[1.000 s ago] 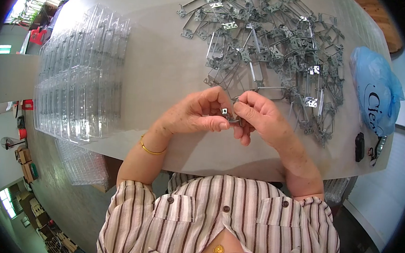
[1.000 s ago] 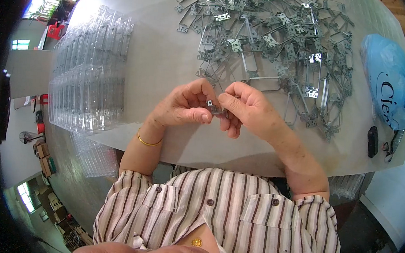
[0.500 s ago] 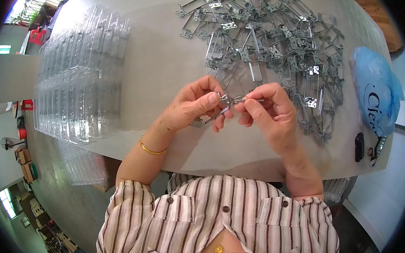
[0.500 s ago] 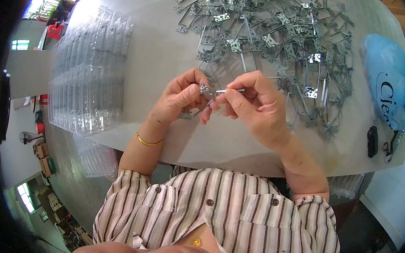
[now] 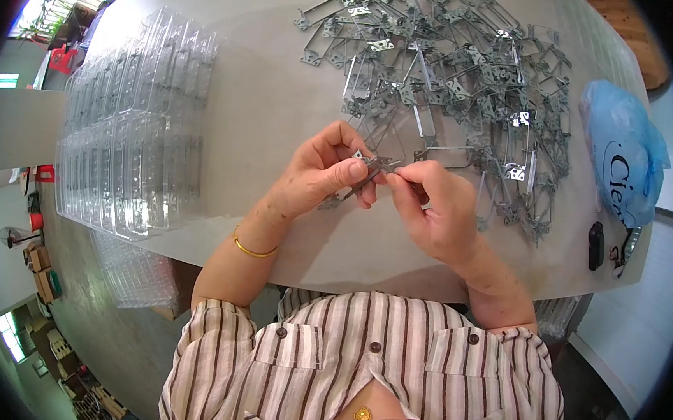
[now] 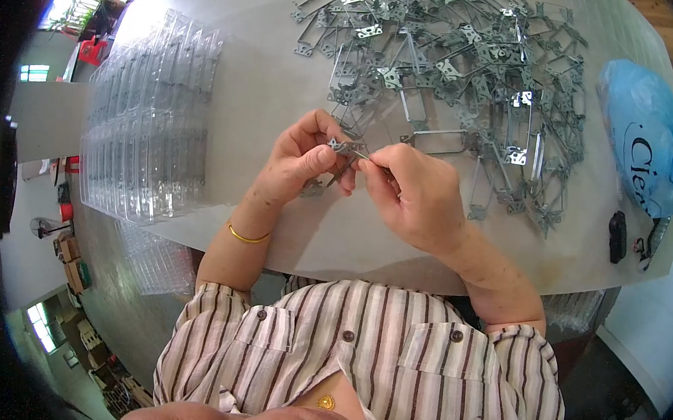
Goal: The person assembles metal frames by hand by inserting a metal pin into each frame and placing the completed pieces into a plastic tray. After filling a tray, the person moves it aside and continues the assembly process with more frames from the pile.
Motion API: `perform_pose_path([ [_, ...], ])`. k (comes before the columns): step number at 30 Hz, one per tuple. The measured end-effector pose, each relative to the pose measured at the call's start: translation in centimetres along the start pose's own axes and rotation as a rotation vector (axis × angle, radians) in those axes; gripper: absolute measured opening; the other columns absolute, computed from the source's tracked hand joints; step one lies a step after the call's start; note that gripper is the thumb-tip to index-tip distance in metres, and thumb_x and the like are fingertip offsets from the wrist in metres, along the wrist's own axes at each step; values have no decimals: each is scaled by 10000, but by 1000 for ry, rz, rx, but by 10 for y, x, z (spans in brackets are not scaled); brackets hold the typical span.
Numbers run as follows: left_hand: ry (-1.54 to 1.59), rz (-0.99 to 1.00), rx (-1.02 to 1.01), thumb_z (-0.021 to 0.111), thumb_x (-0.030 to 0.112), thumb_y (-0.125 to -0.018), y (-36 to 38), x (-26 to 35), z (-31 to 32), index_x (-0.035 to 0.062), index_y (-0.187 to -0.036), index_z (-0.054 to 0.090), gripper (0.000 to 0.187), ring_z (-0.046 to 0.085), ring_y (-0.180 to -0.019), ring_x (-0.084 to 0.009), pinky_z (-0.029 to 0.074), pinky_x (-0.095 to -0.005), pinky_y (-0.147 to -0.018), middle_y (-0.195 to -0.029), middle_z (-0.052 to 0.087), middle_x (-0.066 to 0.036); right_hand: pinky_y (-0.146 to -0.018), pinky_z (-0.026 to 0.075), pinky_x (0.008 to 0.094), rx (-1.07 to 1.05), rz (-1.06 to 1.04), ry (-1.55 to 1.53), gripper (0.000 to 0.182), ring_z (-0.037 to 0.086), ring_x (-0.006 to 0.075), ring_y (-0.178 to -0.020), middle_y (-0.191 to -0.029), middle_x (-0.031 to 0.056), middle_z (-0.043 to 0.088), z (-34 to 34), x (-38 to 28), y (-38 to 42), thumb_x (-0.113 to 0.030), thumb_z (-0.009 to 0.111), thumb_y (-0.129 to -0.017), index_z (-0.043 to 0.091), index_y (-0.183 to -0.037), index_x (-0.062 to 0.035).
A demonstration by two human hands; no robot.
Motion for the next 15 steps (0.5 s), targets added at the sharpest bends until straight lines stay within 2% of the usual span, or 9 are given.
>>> perform_pose_path([
  [2,-6,-6,-11,721,235,-948,0,-3,-1,25,-1074,514,321,716,-787,-219,601,-326,-688,-978,696,-148,-457,447,267,-124,198,-89,107,601,123,-547,-754,62,666,8,12,4,-15,677,-930,575,-960,-23],
  [3,-10,-10,-20,754,194,-923,0,-4,0,21,-1076,516,332,714,-811,-216,608,-337,-715,-995,695,-144,-457,447,267,-121,201,-88,107,601,123,-547,-754,62,666,8,8,4,-15,677,-930,575,-960,-23],
  [5,-24,-3,-30,748,142,-922,0,-4,2,20,-1072,517,301,708,-850,-199,605,-334,-750,-1006,696,-134,-444,436,242,-174,570,-554,70,582,80,-544,-712,25,641,20,16,9,-81,616,-996,574,-963,-34],
  [6,-39,4,-38,741,89,-921,0,-3,4,19,-1068,518,276,702,-890,-182,603,-330,-786,-1016,697,-124,-444,436,242,-174,570,-555,70,582,80,-544,-712,25,641,17,15,7,-81,616,-996,574,-963,-34],
  [8,-46,20,-31,747,93,-918,1,2,5,17,-1072,522,283,699,-912,-179,600,-325,-798,-1033,694,-122,-443,427,210,-211,753,-769,117,567,44,-544,-682,-1,620,22,19,12,-140,561,-1037,577,-976,-42],
  [10,-54,37,-23,752,96,-914,1,3,4,15,-1077,527,289,695,-935,-177,597,-320,-811,-1050,692,-120,-440,424,202,-230,760,-745,128,562,41,-538,-666,-2,611,23,20,12,-150,552,-1042,579,-978,-43],
  [13,-175,101,1,772,137,-901,2,6,2,27,-1032,509,314,707,-906,-193,613,-318,-778,-1107,687,-176,-434,416,196,-264,781,-733,136,556,39,-531,-650,-4,597,23,18,13,-160,544,-1046,580,-981,-46],
  [15,-137,118,13,779,153,-896,2,8,3,27,-1030,515,323,702,-944,-203,606,-330,-815,-1108,690,-185,-431,412,197,-279,796,-746,134,553,39,-531,-649,-6,593,22,18,14,-160,546,-1046,578,-982,-46],
])
Point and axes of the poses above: each hand's wrist, its own y-axis away from the middle knuckle, its own z-axis out of the palm, x = y × z, the point moved 7 cm from there along -y, towards the middle knuckle
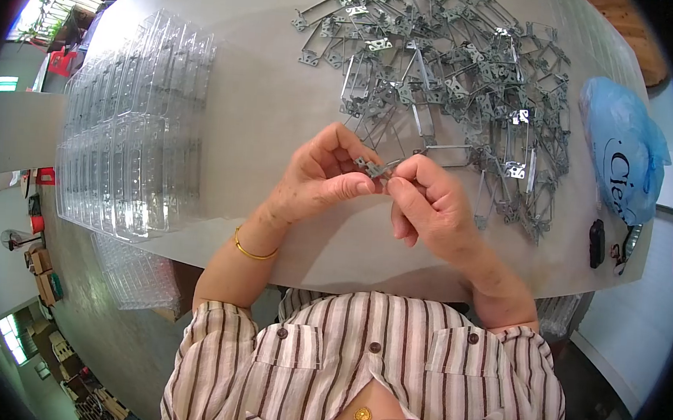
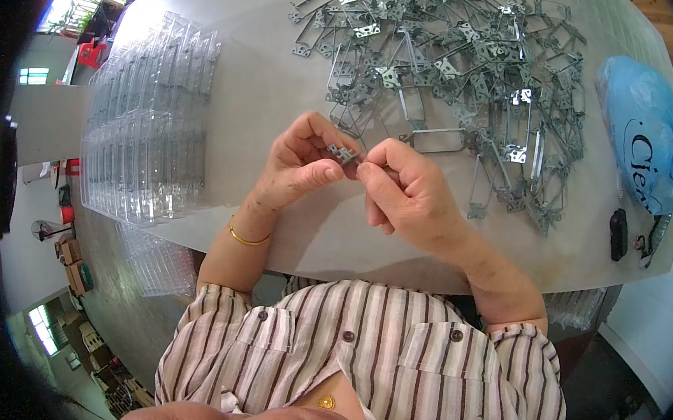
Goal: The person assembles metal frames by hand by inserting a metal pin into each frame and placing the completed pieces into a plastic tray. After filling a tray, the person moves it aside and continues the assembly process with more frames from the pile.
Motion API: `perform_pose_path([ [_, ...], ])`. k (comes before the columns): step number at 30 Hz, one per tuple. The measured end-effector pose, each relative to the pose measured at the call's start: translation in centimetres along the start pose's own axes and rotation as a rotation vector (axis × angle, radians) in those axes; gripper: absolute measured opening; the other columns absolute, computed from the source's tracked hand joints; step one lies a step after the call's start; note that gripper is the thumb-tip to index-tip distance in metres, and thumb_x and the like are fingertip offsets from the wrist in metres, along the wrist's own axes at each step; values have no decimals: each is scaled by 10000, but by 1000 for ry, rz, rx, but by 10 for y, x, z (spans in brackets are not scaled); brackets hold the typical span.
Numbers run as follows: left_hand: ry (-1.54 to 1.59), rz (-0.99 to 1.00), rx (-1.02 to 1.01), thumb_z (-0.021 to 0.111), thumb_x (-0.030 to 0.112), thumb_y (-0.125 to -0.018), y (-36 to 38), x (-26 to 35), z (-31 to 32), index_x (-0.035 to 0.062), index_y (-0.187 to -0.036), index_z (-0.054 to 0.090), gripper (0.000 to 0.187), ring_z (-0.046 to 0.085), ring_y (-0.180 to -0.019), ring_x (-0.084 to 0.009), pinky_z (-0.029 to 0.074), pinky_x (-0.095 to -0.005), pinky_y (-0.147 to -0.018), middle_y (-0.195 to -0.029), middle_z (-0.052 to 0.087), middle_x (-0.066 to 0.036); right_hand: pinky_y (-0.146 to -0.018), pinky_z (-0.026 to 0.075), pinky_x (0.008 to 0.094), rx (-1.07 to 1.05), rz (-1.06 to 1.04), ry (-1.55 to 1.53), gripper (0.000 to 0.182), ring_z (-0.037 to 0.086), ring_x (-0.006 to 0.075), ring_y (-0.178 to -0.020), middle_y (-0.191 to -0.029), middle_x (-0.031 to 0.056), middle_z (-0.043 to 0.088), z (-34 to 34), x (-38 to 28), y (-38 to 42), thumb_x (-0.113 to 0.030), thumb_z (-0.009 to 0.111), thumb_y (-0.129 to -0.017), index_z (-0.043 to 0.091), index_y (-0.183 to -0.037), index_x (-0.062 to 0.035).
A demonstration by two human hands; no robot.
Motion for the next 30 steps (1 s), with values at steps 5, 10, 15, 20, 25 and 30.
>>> perform_pose_path([
  [5,4,61,34,772,216,-907,-4,-1,-12,45,-1054,530,331,681,-984,-198,553,-377,-932,-1099,698,-192,-470,422,204,48,-58,26,142,545,43,-553,-679,-13,585,-14,-2,-5,-183,546,-1054,571,-990,-59],
  [10,62,102,31,737,309,-934,-5,4,-16,73,-1078,535,342,659,-1024,-195,511,-391,-975,-1129,698,-193,-601,482,220,25,-76,-2,154,601,54,-710,-847,-3,630,-11,11,-13,-207,578,-1047,617,-1032,-58],
  [15,251,139,47,673,257,-985,-3,5,-17,84,-1158,511,294,626,-1181,-251,523,-392,-960,-1199,672,-201,-714,526,242,-111,-20,-114,158,650,87,-832,-937,15,659,5,26,-15,-190,596,-1036,651,-1067,-44],
  [20,229,182,-9,606,286,-1021,-4,7,-16,107,-1213,491,287,583,-1220,-246,479,-443,-1023,-1319,604,-190,-746,543,263,-35,-7,-157,156,657,117,-864,-999,54,668,-4,33,-18,-171,602,-1030,631,-1045,-19],
  [25,197,163,-17,629,325,-998,-6,10,-18,97,-1203,511,329,561,-1263,-312,452,-484,-1059,-1326,584,-225,-732,531,268,45,-277,-106,90,636,119,-844,-1008,48,661,-18,9,-16,-112,630,-1005,616,-1011,-23],
  [30,210,55,-34,647,503,-926,-8,9,-13,45,-1129,548,511,624,-1162,-368,525,-467,-970,-1285,582,-277,-699,505,285,86,-595,475,76,630,151,-804,-987,85,659,-26,-32,-5,-46,678,-946,607,-963,-24],
])
Point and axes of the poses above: each hand's wrist, its own y-axis away from the middle knuckle, its own z-axis out of the palm, x = y × z, the point moved 7 cm from there along -y, towards the middle knuckle
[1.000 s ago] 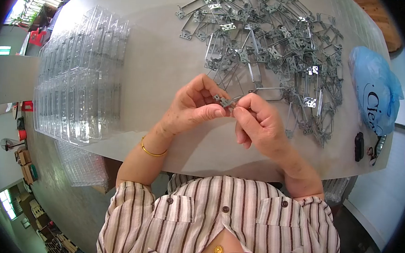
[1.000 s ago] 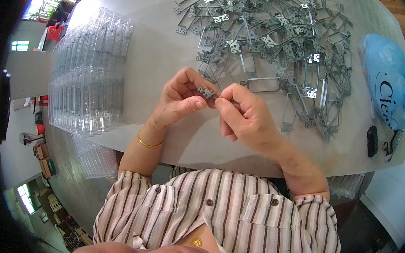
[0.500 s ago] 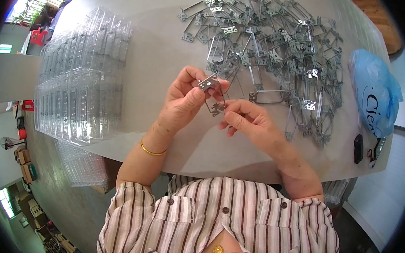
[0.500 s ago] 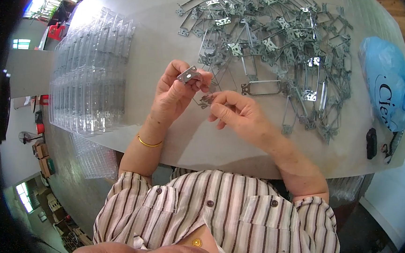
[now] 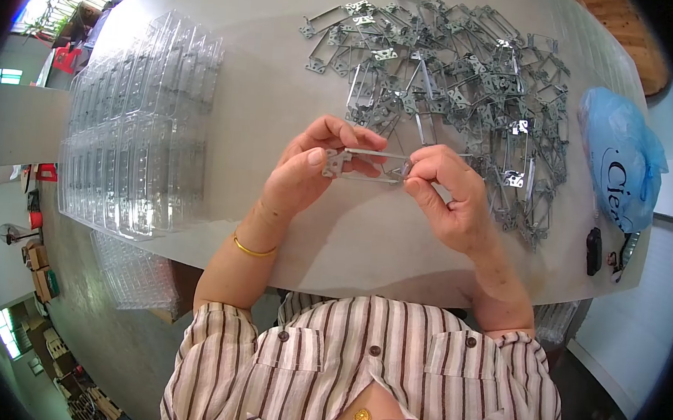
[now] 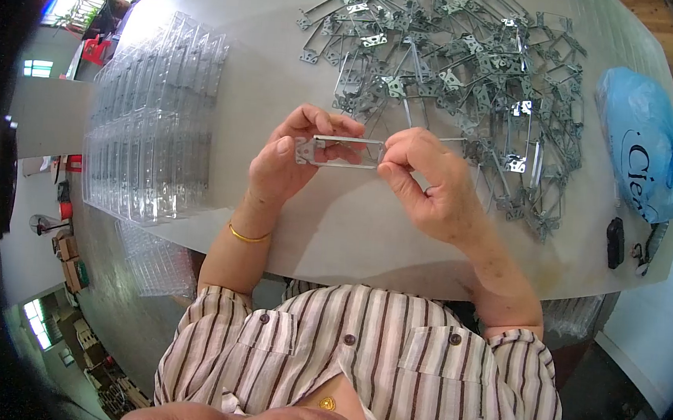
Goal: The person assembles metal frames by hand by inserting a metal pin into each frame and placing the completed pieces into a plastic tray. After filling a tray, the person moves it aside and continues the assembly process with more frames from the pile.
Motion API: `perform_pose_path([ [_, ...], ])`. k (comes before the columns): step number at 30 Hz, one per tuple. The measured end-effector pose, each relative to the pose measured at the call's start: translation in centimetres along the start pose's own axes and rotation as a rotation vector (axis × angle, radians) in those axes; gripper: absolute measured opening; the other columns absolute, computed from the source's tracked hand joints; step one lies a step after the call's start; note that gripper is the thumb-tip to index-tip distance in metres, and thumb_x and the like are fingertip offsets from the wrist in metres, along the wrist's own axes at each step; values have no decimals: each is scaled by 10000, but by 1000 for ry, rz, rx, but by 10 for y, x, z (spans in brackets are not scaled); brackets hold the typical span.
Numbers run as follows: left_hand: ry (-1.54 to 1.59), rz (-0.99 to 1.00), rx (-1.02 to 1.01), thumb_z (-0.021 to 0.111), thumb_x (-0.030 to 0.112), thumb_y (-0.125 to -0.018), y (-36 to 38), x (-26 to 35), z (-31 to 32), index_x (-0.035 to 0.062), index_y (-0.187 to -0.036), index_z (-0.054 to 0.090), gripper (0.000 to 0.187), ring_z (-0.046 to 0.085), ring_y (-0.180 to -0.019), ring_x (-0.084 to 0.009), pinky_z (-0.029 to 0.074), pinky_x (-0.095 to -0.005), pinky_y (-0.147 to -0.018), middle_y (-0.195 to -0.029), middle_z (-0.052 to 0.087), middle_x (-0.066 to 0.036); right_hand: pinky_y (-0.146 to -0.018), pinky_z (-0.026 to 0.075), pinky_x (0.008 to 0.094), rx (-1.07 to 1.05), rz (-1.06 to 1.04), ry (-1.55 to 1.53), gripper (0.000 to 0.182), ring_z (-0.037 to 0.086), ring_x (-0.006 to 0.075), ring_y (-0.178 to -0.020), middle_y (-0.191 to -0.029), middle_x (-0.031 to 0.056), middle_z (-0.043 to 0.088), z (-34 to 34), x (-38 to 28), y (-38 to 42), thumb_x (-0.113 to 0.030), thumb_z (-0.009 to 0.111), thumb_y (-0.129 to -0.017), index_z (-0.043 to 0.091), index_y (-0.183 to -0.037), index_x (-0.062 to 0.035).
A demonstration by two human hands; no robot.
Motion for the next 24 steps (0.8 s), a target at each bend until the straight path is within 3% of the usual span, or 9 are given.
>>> perform_pose_path([
  [2,-50,-43,27,642,518,-924,2,-5,-2,31,-1091,557,521,650,-1101,-356,544,-450,-926,-1246,601,-276,-671,504,312,-34,-143,126,109,634,213,-767,-973,112,650,-1,-12,-2,-19,703,-897,602,-938,-28],
  [5,-131,-117,0,633,522,-935,4,-8,-1,15,-1023,572,518,686,-988,-324,568,-421,-851,-1168,640,-265,-643,511,348,-133,-154,200,139,632,270,-749,-962,109,646,1,-16,-1,-5,716,-852,591,-908,-30],
  [11,-205,-302,-125,576,408,-1014,10,-16,10,9,-956,580,403,690,-858,-249,570,-371,-748,-1096,681,-233,-623,511,387,-178,-199,328,159,642,300,-760,-944,94,632,3,-21,0,-12,730,-806,583,-863,-30],
  [16,-165,-414,-185,547,343,-1047,13,-23,14,20,-944,618,346,667,-781,-154,544,-303,-689,-1044,715,-150,-640,520,377,-102,-220,335,162,645,291,-760,-961,91,633,2,-21,-3,-8,741,-801,612,-895,-37],
  [19,-162,-395,-6,551,330,-1046,13,-21,6,28,-921,624,334,636,-715,-143,517,-285,-641,-1022,718,-160,-623,517,348,22,-296,372,154,635,258,-726,-961,93,643,-6,-26,-7,-7,742,-820,630,-920,-40],
  [21,-125,-317,66,545,289,-1034,9,-14,4,44,-834,573,317,614,-682,-157,488,-276,-579,-1029,703,-234,-602,511,327,88,-324,400,140,627,235,-699,-944,93,651,-10,-29,-5,-7,738,-841,637,-932,-42],
  [23,-119,-314,73,550,275,-1027,8,-13,3,45,-830,575,304,606,-679,-152,482,-273,-579,-1028,702,-235,-539,464,280,171,-83,294,81,574,166,-608,-820,74,639,-17,-16,-1,-26,705,-910,629,-934,-41],
  [24,-116,-311,84,554,260,-1021,8,-13,3,45,-827,577,291,599,-676,-147,477,-269,-578,-1028,702,-235,-539,464,280,173,-81,296,81,574,166,-608,-820,74,639,-17,-15,1,-26,705,-910,629,-934,-41],
])
Point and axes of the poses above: each hand's wrist, its own y-axis away from the middle knuckle, its own z-axis out of the palm, x = y × z, the point moved 7 cm from there along -y, towards the middle knuckle
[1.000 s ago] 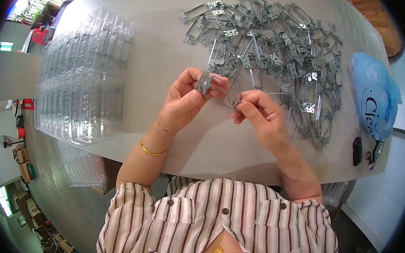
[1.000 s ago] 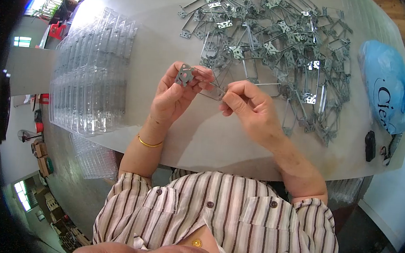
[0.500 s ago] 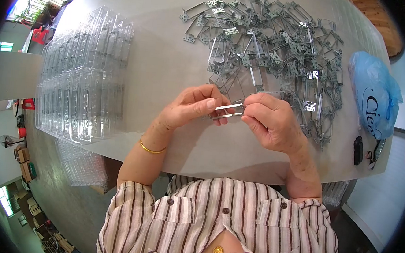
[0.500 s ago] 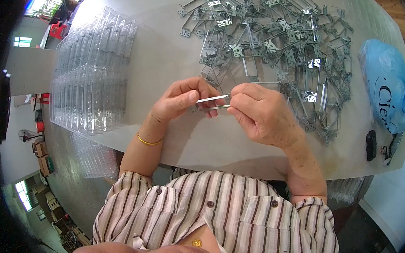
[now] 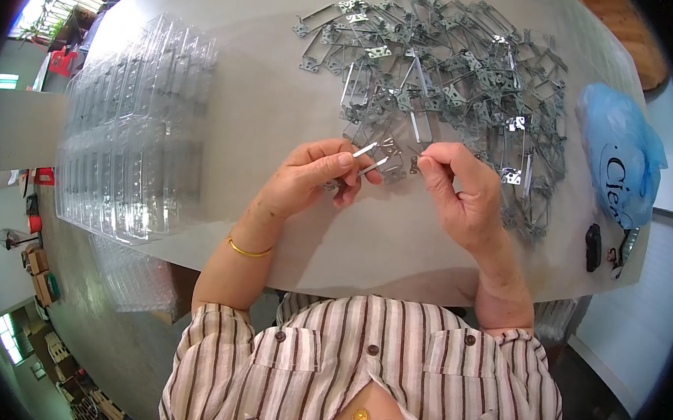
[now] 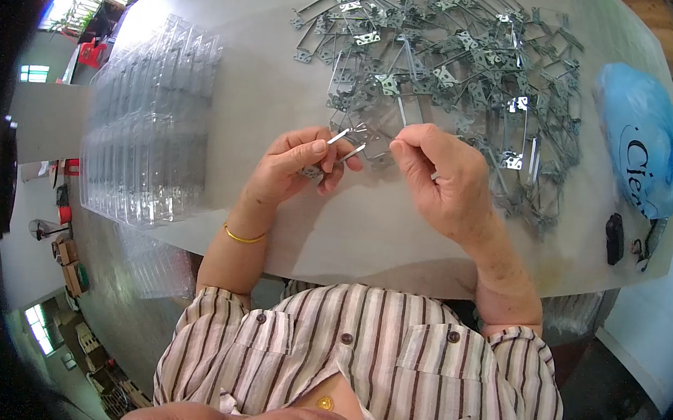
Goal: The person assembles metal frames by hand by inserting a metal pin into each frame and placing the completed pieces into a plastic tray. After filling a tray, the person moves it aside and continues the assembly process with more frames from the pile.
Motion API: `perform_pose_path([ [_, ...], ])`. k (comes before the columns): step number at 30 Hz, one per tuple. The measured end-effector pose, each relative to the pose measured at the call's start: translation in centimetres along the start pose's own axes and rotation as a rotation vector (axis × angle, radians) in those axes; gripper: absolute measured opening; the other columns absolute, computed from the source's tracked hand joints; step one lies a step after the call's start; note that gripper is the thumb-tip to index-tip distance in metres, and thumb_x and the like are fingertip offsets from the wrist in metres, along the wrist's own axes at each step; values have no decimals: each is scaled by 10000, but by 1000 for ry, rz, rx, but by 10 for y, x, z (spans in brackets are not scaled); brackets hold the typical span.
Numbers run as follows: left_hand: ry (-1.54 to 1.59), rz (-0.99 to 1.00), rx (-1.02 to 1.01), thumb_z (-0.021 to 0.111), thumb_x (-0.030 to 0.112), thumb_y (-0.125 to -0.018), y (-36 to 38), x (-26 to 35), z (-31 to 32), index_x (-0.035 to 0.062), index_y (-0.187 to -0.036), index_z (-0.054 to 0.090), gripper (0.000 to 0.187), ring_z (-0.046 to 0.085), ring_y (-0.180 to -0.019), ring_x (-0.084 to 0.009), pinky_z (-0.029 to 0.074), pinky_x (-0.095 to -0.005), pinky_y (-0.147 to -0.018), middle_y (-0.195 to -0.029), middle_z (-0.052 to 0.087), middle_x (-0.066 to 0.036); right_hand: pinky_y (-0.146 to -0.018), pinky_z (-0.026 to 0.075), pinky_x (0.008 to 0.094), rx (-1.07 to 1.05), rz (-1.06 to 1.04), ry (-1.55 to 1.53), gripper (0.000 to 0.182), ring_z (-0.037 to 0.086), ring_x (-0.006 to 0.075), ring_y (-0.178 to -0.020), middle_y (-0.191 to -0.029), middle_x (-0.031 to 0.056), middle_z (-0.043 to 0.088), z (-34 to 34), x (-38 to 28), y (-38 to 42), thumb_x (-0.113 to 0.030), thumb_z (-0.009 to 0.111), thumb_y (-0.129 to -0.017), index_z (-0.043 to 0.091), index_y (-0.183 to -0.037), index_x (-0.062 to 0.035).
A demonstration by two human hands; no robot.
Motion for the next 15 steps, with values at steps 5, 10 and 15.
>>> perform_pose_path([
  [5,-38,10,-13,554,268,-1024,-1,-3,0,28,-858,594,294,582,-667,-140,474,-268,-580,-1018,702,-229,-501,409,254,-38,230,-128,54,501,86,-534,-663,37,566,9,11,6,-60,674,-959,621,-961,-49],
  [10,-53,16,-26,547,250,-1033,-1,-4,0,-20,-967,644,295,583,-678,-130,473,-265,-582,-998,705,-205,-492,414,260,-70,262,-98,59,512,84,-532,-665,43,581,13,13,9,-61,680,-951,622,-961,-52],
  [15,-108,26,-94,550,215,-1040,-1,-5,1,-42,-1075,661,282,578,-676,-116,475,-264,-588,-969,706,-159,-488,421,264,-70,269,-107,61,525,85,-532,-667,51,595,15,13,9,-58,680,-948,619,-954,-50],
])
Point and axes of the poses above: each hand's wrist, its own y-axis away from the middle knuckle, its own z-axis out of the palm, x = y × z, the point moved 7 cm from there along -y, towards the middle knuckle
